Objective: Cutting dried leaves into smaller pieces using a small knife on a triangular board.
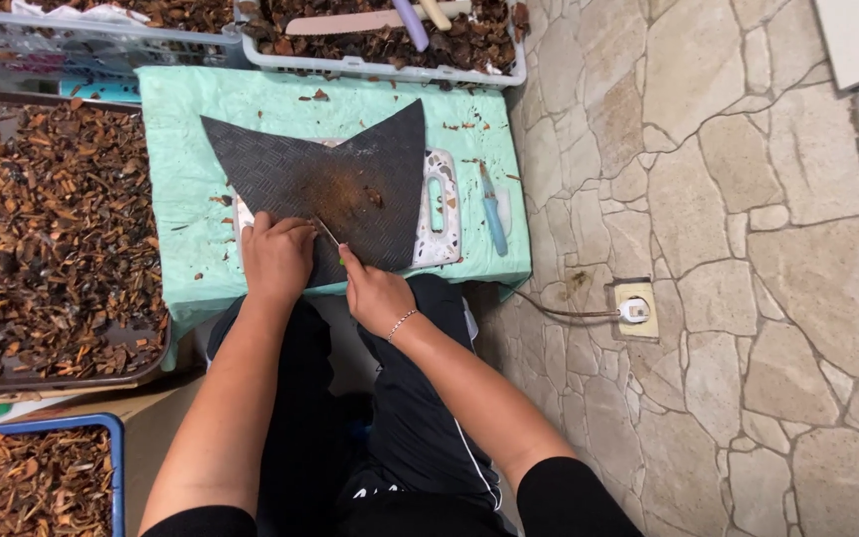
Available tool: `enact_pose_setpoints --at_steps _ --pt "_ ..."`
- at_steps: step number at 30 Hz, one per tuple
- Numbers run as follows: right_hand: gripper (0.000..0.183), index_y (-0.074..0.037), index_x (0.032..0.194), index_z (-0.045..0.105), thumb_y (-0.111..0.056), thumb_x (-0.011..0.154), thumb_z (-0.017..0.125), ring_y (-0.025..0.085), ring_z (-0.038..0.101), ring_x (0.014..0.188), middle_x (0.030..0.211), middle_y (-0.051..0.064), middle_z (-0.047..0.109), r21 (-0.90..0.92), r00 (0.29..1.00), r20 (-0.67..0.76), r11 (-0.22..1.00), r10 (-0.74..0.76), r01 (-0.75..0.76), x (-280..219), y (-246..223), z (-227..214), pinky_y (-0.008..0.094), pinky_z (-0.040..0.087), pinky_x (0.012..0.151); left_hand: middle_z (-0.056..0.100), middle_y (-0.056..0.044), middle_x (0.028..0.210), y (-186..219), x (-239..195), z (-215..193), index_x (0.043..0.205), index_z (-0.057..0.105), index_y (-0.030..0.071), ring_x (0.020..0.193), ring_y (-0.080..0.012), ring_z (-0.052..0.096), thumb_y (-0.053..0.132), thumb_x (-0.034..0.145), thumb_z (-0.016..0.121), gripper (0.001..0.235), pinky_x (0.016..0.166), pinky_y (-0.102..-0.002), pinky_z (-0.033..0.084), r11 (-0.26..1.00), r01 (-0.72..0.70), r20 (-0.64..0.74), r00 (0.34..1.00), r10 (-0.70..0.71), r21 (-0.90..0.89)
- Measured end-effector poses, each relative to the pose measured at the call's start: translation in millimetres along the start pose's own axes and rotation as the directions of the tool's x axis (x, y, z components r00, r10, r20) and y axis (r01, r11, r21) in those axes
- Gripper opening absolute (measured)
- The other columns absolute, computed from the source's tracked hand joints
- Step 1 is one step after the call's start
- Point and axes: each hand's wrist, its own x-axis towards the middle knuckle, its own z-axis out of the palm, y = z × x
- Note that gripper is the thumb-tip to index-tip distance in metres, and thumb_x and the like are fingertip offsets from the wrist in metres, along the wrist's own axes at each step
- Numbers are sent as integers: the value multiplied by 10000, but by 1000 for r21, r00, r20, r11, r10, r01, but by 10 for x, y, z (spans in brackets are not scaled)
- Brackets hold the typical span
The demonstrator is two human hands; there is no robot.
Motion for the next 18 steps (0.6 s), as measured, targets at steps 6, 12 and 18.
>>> enact_pose_setpoints --at_steps 6,12,18 --pt "572 -6 1556 341 -123 1000 405 367 707 600 798 213 694 -90 1000 20 996 5 -3 24 -61 93 436 560 472 757 186 947 -68 13 60 885 810 324 912 -173 575 348 883 769 48 784 -328 427 1000 15 64 998 -16 10" --pt "603 48 1542 353 -78 959 440 375 675 535 734 239 655 -149 1000 -3 989 -25 24 90 -35 337 441 542 438 764 170 927 -101 26 111 880 814 306 870 -179 577 317 866 786 32 766 -346 415 1000 7 53 999 -6 -20" --pt "631 4 1546 372 -96 933 484 297 686 533 763 164 664 -332 999 -36 943 -18 5 91 -4 427 393 545 444 754 161 931 -82 6 125 867 804 317 880 -181 575 329 864 778 29 768 -338 426 1000 -15 23 1000 16 -14"
